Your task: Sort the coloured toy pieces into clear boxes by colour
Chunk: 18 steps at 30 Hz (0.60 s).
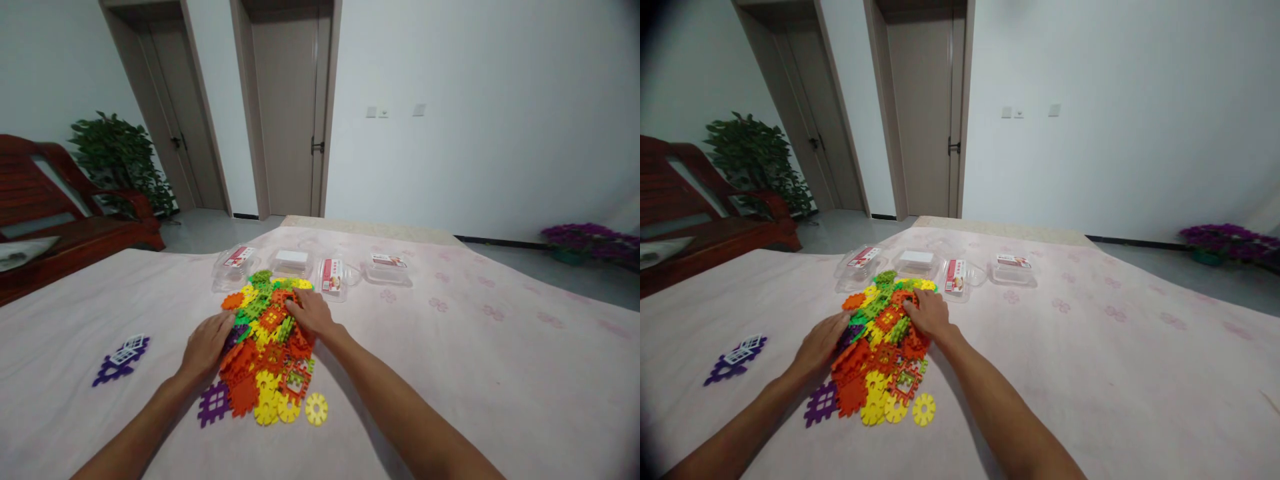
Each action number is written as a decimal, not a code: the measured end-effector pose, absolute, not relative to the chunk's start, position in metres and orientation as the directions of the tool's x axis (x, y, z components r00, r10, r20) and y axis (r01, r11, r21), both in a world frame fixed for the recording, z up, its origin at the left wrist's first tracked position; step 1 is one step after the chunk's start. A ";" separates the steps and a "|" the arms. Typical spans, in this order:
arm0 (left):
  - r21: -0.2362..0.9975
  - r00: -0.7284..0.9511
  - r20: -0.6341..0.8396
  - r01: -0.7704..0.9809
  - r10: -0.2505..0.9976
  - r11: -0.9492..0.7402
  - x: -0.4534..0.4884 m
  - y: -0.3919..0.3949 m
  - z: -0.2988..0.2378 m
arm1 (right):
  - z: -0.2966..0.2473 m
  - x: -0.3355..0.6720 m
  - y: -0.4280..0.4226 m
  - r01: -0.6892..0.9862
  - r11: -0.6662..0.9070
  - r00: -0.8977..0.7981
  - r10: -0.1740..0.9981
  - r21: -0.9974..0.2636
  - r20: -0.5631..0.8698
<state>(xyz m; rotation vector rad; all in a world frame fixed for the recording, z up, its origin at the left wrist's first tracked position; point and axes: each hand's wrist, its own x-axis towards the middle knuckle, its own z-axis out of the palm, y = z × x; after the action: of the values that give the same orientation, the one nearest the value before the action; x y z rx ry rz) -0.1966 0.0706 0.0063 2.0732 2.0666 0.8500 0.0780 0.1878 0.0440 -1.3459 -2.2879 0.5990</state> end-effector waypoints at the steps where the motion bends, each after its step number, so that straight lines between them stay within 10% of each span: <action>1: 0.519 -0.098 0.325 0.850 0.941 -0.091 -0.191 0.071 0.011 | 0.044 0.078 0.182 0.657 0.456 -0.479 0.868 -0.600 0.135; 6: 0.684 -0.273 0.361 0.727 0.892 -0.054 -0.174 0.104 0.049 | 0.040 0.091 0.171 0.386 0.558 -0.565 0.773 -0.735 0.290; 11: 0.506 0.011 0.238 0.852 0.971 -0.134 -0.148 0.180 0.064 | 0.034 0.090 0.196 0.608 0.495 -0.380 0.868 -0.620 0.320; 18: 0.419 -0.214 0.059 0.892 0.975 0.170 -0.123 0.240 0.038 | 0.045 0.061 0.234 0.835 0.384 -0.363 0.923 -0.394 0.129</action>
<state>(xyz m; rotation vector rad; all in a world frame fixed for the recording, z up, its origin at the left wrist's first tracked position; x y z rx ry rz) -0.1235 0.2395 0.0384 1.8111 2.2213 0.5445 0.0610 0.2344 0.0448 -1.5353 -2.3206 0.3752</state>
